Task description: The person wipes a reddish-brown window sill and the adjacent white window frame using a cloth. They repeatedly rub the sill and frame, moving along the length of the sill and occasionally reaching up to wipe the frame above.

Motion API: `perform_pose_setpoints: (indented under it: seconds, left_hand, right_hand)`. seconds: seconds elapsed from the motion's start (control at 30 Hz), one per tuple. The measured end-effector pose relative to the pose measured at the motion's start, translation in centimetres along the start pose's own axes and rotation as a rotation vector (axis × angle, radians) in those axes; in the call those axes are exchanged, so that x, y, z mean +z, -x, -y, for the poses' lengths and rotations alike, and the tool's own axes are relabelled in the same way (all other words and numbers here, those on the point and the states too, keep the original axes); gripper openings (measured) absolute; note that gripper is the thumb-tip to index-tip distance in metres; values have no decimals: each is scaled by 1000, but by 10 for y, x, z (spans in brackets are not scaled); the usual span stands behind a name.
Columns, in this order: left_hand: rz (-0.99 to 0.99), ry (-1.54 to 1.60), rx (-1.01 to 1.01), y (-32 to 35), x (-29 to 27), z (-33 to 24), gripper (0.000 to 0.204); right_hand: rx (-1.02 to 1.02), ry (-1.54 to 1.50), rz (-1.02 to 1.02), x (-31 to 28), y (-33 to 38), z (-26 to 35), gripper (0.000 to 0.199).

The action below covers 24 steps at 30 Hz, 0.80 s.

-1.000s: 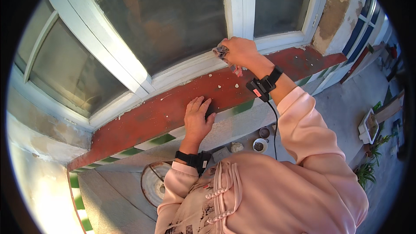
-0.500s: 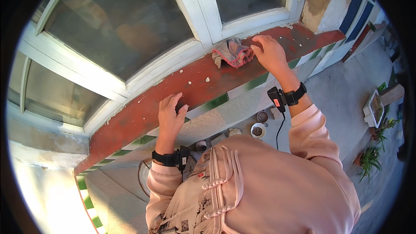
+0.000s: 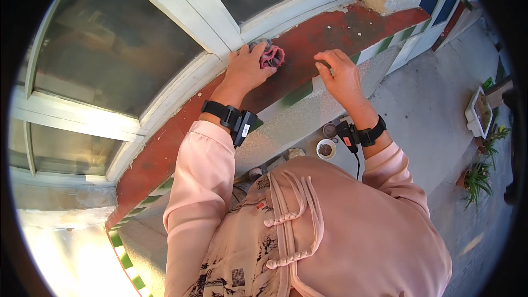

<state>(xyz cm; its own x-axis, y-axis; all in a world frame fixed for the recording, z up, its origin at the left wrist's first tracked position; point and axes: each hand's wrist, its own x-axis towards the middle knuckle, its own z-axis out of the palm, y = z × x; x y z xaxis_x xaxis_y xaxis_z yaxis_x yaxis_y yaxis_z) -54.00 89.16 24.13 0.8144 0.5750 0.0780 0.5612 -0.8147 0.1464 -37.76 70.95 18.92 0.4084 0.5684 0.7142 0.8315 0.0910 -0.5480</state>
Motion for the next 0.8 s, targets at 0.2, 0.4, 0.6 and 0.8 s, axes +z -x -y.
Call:
perform_pose_setpoints:
  seconds: [0.2, 0.4, 0.6, 0.8]
  left_hand:
    - [-61, 76, -2, -11, 5, 2, 45]
    - [-20, 358, 99, 19, 6, -43, 51]
    - [-61, 298, 226, 31, 3, -44, 57]
    - [-159, 234, 393, 28, 14, -27, 59]
  right_hand:
    - [139, -1, -9, -30, -1, -36, 12]
    - [75, -98, 132, -26, -6, -40, 14]
    - [-38, -40, 173, -19, -13, -38, 15]
    - [-164, 114, 150, -10, -7, -27, 13]
